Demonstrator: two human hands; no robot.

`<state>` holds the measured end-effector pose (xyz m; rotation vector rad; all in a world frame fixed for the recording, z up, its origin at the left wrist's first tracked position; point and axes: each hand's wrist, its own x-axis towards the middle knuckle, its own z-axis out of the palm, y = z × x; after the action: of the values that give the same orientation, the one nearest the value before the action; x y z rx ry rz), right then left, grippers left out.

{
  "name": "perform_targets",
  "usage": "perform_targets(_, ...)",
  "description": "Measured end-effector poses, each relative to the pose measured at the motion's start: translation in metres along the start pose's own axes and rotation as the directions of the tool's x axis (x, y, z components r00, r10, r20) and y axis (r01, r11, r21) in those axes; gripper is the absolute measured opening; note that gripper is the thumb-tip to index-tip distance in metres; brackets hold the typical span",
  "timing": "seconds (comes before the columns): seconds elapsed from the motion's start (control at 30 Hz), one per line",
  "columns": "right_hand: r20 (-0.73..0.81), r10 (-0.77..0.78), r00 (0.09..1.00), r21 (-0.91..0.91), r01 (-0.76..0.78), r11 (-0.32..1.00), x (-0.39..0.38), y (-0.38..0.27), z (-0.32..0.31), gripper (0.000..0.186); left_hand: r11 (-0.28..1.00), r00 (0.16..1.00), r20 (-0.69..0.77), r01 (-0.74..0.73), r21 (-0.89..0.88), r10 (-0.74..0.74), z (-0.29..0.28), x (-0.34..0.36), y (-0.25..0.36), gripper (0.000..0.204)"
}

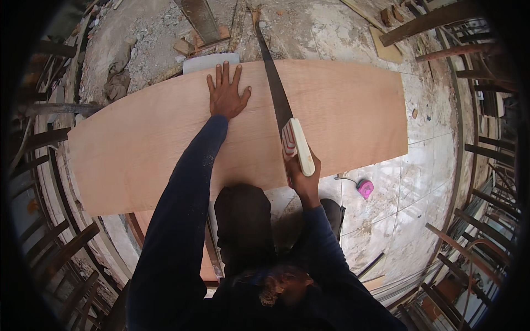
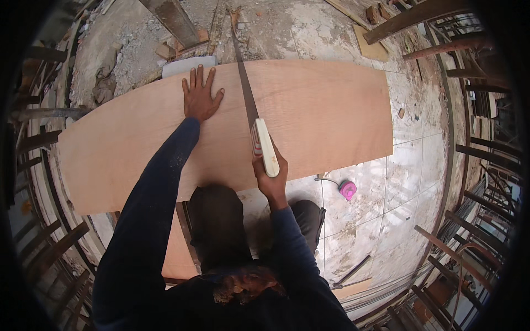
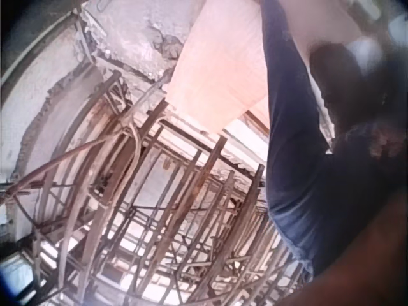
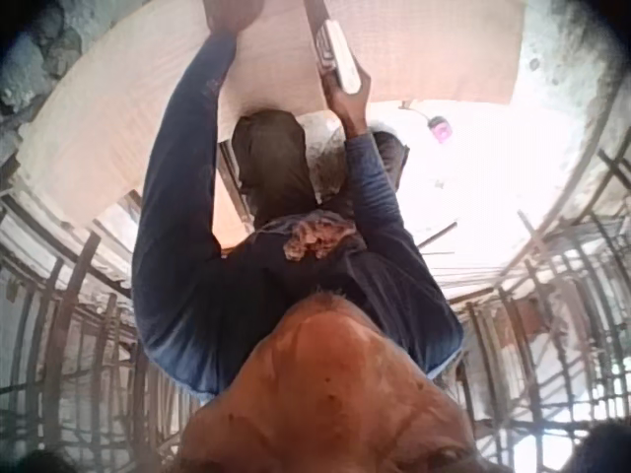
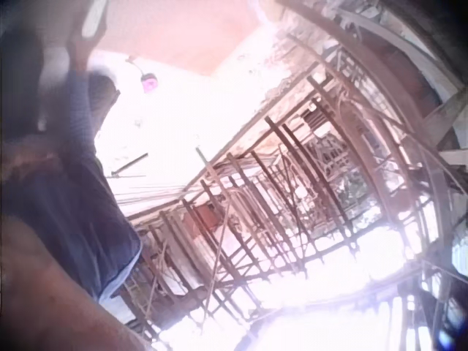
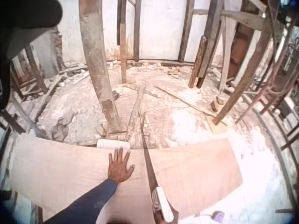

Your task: The person saws through a wooden board by hand while sitting on the floor, using a pencil to mark a line and then following it with a hand saw.

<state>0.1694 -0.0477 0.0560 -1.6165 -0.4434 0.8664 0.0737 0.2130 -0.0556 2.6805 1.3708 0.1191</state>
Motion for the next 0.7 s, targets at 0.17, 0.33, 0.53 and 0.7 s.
perform_targets(0.17, -0.084, 0.002, 0.996, -0.128, -0.013, 0.992, -0.053, -0.004, -0.015, 0.031, 0.998, 0.995, -0.096, -0.012, 0.063, 0.017, -0.01, 0.001, -0.002, 0.072)
perform_targets(0.33, 0.057, -0.037, 0.998, -0.017, 0.038, 0.999, 0.106, 0.002, 0.028, 0.054, 0.998, 0.995, -0.075, -0.063, -0.004, 0.063, -0.002, 0.005, 0.019, 0.073)
perform_targets(0.53, 0.102, -0.026, 0.994, -0.132, 0.04, 0.99, -0.064, 0.021, -0.034, 0.054, 1.0, 0.999, -0.051, 0.001, -0.01, -0.001, -0.006, -0.004, -0.008, 0.073)
perform_targets(0.7, 0.044, -0.132, 0.99, -0.075, 0.135, 0.988, 0.073, 0.013, 0.019, 0.044, 0.998, 0.993, -0.107, -0.057, 0.011, 0.058, -0.006, 0.004, 0.014, 0.073)
